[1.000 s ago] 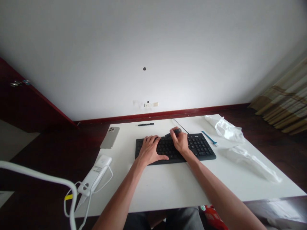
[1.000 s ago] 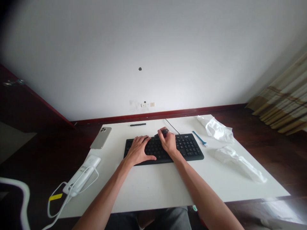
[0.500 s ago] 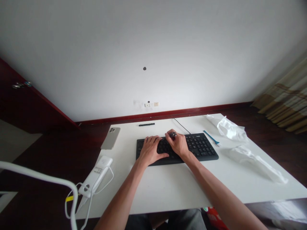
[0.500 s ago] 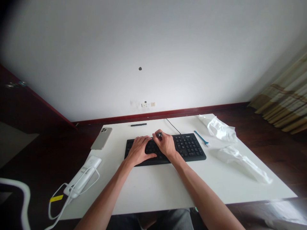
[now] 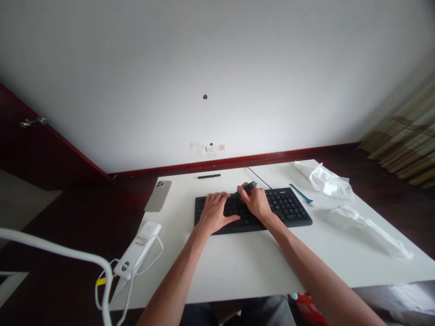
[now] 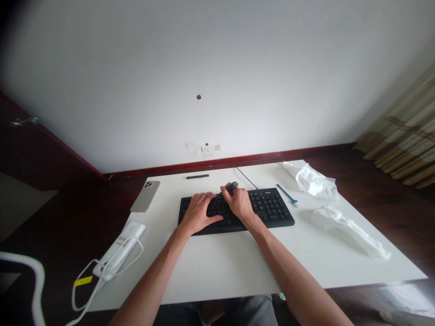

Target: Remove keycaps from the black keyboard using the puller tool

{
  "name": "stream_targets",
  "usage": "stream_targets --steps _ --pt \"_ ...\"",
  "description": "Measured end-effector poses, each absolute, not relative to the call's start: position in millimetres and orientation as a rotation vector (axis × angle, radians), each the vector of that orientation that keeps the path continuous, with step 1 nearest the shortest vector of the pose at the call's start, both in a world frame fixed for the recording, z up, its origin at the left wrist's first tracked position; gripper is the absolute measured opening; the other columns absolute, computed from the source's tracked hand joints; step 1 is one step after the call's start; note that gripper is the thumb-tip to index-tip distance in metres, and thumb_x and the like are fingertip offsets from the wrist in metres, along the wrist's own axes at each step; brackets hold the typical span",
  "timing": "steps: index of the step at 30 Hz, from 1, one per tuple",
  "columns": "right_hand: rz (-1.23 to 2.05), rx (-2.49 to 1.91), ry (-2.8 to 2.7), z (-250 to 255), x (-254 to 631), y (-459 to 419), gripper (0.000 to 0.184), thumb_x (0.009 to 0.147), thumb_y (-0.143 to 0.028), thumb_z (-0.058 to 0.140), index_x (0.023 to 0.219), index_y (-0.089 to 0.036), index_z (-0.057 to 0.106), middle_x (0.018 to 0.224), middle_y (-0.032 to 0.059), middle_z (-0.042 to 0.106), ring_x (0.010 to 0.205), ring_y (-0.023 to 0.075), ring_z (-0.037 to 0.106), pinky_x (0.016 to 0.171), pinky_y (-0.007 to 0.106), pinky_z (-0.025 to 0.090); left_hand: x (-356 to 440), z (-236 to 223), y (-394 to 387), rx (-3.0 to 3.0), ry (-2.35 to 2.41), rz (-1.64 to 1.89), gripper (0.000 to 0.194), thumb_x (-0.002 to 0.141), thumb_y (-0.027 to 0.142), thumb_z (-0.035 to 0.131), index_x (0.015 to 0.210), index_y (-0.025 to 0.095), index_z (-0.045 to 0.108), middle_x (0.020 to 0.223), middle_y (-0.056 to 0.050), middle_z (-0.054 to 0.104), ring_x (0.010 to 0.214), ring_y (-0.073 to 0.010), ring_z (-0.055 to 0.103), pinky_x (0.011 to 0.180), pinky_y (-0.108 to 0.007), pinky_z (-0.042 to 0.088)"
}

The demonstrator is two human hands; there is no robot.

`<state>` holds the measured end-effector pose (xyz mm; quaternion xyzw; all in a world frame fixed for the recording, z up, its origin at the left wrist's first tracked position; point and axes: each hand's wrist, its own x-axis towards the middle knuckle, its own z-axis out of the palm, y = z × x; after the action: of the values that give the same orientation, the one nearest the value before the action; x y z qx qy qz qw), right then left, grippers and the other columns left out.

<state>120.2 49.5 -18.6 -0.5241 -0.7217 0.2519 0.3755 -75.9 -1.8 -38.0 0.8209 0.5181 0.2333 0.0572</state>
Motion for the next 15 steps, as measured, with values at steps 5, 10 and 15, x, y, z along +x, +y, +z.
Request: stream_targets --steps 5,10,15 --pt "0.616 -1.335 -1.902 -17 118 48 0.034 0.101 -0.049 0.049 0.085 -0.022 0.063 0.059 0.0015 0.062 0.056 0.0194 0.062 0.062 0.03 0.041 -76 -39 -1 2.462 1.57 0.753 0.074 0.08 0.058 0.081 0.137 0.024 0.05 0.137 -0.01 0.062 0.126 -0.0327 0.056 0.113 -0.051 0.038" --pt "0.819 -1.204 -1.924 -16 129 55 0.036 0.102 -0.05 0.046 0.087 -0.022 0.063 0.064 -0.0008 0.064 0.06 0.0181 0.062 0.067 0.029 0.045 -76 -38 -2 2.451 1.564 0.755 0.078 0.081 0.056 0.08 0.144 0.026 0.045 0.139 -0.01 0.061 0.127 -0.0325 0.056 0.114 -0.053 0.037" --pt "0.845 -1.08 -1.998 -17 135 57 0.036 0.103 -0.048 0.047 0.092 -0.022 0.067 0.071 -0.0003 0.067 0.066 0.0176 0.062 0.07 0.029 0.048 -77 -40 -1 2.471 1.565 0.726 0.074 0.082 0.058 0.078 0.141 0.025 0.049 0.139 -0.01 0.06 0.129 -0.0324 0.054 0.115 -0.053 0.036"
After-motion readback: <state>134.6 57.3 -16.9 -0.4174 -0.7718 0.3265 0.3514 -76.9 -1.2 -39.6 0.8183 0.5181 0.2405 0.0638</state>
